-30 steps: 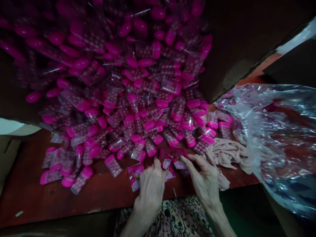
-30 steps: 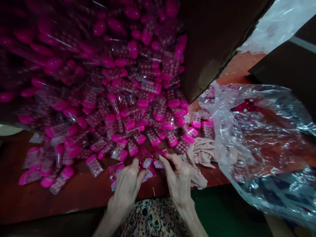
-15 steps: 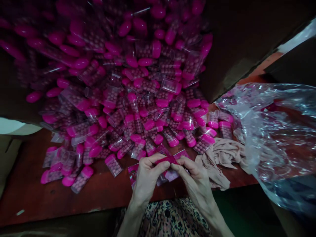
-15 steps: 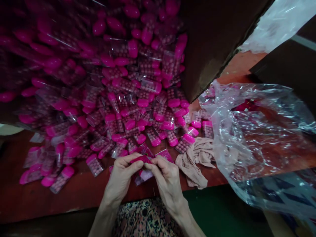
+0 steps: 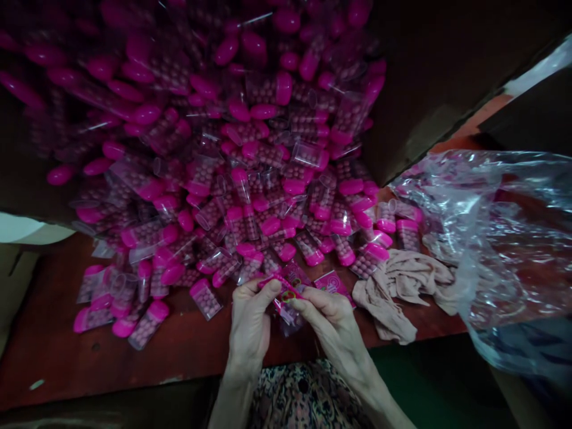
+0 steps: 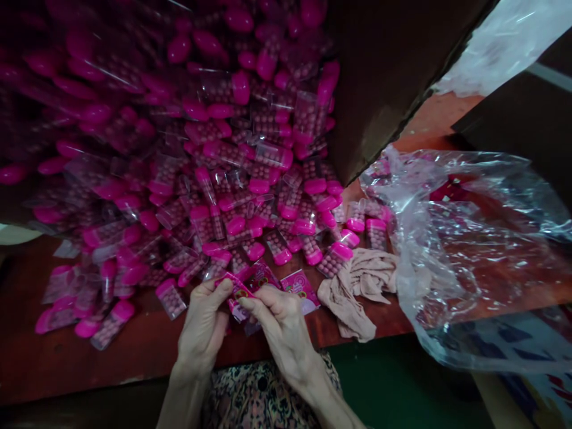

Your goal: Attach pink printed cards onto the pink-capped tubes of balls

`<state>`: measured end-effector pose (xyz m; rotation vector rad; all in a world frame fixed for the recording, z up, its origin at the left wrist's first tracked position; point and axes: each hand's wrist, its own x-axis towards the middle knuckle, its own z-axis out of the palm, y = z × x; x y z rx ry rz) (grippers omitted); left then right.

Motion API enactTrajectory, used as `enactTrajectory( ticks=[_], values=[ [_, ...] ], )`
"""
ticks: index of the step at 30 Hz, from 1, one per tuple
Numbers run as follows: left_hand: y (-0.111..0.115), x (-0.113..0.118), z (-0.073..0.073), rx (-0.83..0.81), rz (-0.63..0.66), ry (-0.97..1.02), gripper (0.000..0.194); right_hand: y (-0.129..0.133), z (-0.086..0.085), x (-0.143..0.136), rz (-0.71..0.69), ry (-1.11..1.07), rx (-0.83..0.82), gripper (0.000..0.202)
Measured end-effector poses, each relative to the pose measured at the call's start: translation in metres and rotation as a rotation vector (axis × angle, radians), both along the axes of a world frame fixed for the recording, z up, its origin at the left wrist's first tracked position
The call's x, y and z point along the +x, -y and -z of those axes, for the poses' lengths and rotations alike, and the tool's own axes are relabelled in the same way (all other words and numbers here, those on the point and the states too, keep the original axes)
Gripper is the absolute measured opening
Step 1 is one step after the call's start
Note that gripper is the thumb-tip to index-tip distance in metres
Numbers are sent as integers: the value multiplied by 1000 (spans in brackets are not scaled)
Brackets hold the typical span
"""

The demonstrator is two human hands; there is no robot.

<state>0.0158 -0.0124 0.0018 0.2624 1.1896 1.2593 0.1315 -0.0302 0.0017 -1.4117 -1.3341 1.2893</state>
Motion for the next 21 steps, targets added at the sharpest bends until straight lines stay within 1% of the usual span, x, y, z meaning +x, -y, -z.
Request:
enactTrajectory(
  ticks=[2, 5, 7, 10, 12, 13, 15, 17, 19, 21],
  values=[
    [1, -2, 2, 13, -33, -24, 18, -2, -1, 0, -37, 59, 70, 40],
    [3, -3, 5, 28, -99, -126, 20, -7, -5, -2, -37, 167, 208, 40],
    [4, -4, 6, 28, -135, -179, 19, -9, -9, -4, -38, 235, 268, 39],
    [4, -7, 6, 17, -175, -172, 21, -10, -14, -7, -78, 275, 293, 35],
    [3, -10, 5, 4, -208, -117, 22, -13, -13, -9, -118, 230, 282, 36],
    [3, -12, 4, -6, -229, -86, 23, -16, -11, -9, -113, 212, 274, 37],
    [1, -17, 2, -32, -287, -51, 26, -24, -5, -9, -29, 260, 278, 32],
    [-1, -23, 0, -52, -352, -52, 29, -35, 3, -9, 73, 422, 307, 20],
    [-2, -28, -1, -59, -404, -60, 32, -44, 9, -9, 94, 560, 341, 15],
    [-3, -33, -1, -57, -424, -65, 32, -49, 10, -11, 117, 609, 380, 18]
  ],
)
